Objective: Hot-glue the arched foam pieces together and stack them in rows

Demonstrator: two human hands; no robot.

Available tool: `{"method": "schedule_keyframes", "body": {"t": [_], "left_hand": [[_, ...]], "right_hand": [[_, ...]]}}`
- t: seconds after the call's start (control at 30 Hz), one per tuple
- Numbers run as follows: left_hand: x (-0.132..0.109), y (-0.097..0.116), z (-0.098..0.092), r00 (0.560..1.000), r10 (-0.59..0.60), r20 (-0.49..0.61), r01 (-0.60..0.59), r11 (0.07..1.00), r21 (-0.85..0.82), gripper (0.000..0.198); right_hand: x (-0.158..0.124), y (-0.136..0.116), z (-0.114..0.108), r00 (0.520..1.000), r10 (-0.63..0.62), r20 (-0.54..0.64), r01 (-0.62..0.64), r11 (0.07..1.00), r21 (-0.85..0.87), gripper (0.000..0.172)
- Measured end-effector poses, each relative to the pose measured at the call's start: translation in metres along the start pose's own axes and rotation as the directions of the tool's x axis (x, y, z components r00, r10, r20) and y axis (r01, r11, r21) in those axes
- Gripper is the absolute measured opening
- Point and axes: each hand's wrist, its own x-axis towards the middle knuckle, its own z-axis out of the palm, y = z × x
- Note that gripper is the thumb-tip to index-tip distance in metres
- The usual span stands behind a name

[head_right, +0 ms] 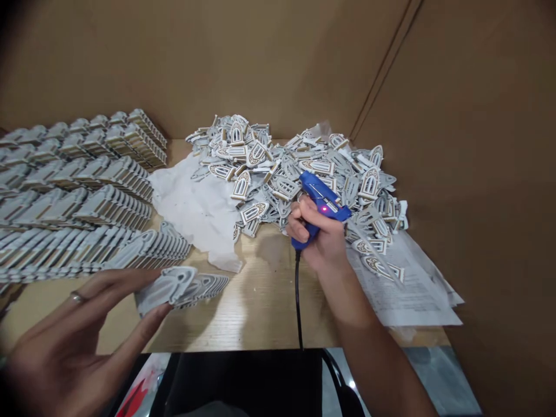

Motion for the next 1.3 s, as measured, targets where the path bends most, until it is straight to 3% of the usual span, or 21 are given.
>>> {"method": "schedule_keyframes", "body": {"t": [0.27,0.6,1.3], "left_hand": [[0.000,-0.014,0.003,0.991,0.053,0.125,-0.053,0.999,-0.002,0.034],[0.004,-0.019,0.009,0.973,0.116,0.201,-0.117,0.993,-0.006,0.034],[0.006,-0.023,0.019,0.968,0.085,0.236,-0.078,0.996,-0.039,0.039]], "right_hand": [[-0.001,0.001,0.002,0.999,0.037,0.024,-0.036,0.998,-0.050,0.035],[0.000,0.002,0.000,0.999,0.033,0.035,-0.030,0.996,-0.084,0.031],[-0.001,0.001,0.002,0.999,0.036,0.034,-0.031,0.992,-0.120,0.031]]}}
